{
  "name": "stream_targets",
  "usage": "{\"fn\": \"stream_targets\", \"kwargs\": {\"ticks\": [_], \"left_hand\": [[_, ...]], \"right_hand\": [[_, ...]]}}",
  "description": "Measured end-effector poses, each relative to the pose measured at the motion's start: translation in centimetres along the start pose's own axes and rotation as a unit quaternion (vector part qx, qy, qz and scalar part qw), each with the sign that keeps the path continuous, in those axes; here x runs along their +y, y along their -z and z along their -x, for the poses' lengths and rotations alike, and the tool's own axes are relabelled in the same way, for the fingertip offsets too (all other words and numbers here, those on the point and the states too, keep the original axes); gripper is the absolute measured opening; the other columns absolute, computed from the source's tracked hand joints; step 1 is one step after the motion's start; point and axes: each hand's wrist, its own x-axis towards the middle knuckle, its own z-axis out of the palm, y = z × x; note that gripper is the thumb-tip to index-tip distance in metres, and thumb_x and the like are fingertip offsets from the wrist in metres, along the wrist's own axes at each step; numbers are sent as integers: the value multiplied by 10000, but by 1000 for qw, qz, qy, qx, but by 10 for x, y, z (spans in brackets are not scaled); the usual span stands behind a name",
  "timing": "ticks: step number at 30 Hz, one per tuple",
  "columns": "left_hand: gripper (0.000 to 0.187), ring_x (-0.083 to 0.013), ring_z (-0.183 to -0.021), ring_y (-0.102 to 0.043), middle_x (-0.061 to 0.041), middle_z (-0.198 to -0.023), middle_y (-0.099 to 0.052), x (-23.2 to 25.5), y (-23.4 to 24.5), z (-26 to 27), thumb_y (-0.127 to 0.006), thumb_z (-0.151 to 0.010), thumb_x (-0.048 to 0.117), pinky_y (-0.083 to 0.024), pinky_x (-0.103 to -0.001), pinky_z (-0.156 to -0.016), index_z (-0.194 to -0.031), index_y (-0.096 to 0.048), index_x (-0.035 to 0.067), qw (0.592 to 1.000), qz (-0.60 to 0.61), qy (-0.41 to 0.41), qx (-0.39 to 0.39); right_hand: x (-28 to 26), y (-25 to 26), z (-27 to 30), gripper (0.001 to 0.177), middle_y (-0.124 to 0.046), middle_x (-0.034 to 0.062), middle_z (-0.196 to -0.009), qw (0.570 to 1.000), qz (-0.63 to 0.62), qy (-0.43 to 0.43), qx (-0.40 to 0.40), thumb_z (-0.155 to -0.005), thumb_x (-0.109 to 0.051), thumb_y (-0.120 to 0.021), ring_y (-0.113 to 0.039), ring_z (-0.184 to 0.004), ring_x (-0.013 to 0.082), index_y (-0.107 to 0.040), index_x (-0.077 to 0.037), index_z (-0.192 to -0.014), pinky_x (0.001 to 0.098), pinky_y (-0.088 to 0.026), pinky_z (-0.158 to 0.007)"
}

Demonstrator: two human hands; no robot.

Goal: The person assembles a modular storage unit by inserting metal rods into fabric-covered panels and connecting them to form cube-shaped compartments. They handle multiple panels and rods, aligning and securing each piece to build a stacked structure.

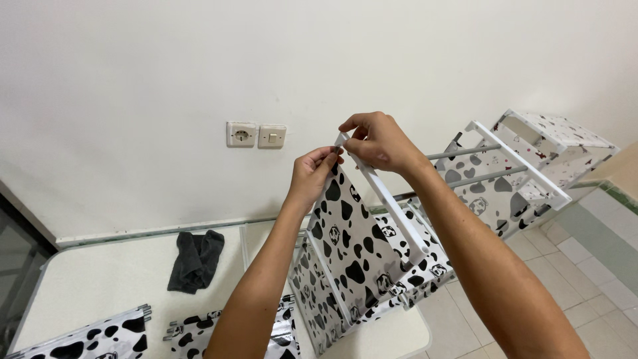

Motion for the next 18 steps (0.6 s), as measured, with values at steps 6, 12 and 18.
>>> {"fn": "stream_targets", "kwargs": {"ticks": [6, 12, 18], "left_hand": [[238, -74, -862, -643, -28, -952, -740, -5, -4, -1, -609, -1020, 144, -539, -233, -811, -1163, -733, 0, 999, 2, -39, 12], [237, -65, -818, -602, -25, -926, -723, -9, -16, 4, -607, -1033, 145, -512, -232, -762, -1160, -732, -11, 997, 8, -53, 64], [237, -58, -825, -615, -25, -926, -726, -13, -20, 1, -601, -1031, 145, -516, -221, -772, -1155, -725, -15, 995, 12, -62, 81]], "right_hand": [[0, 1, -3, 363, -733, 120, -737, 1000, -4, 26, -3, -831, -129, -658, -657, -565, 153, -707, 60, -1138, 297, -533, -521], [1, -2, -4, 356, -713, 104, -688, 1000, 0, 9, 0, -820, -99, -615, -635, -529, 145, -704, 61, -1126, 292, -512, -499], [0, 0, -6, 334, -687, 109, -642, 1000, -1, 9, 0, -829, -84, -607, -595, -495, 144, -703, 73, -1108, 298, -461, -458]]}}
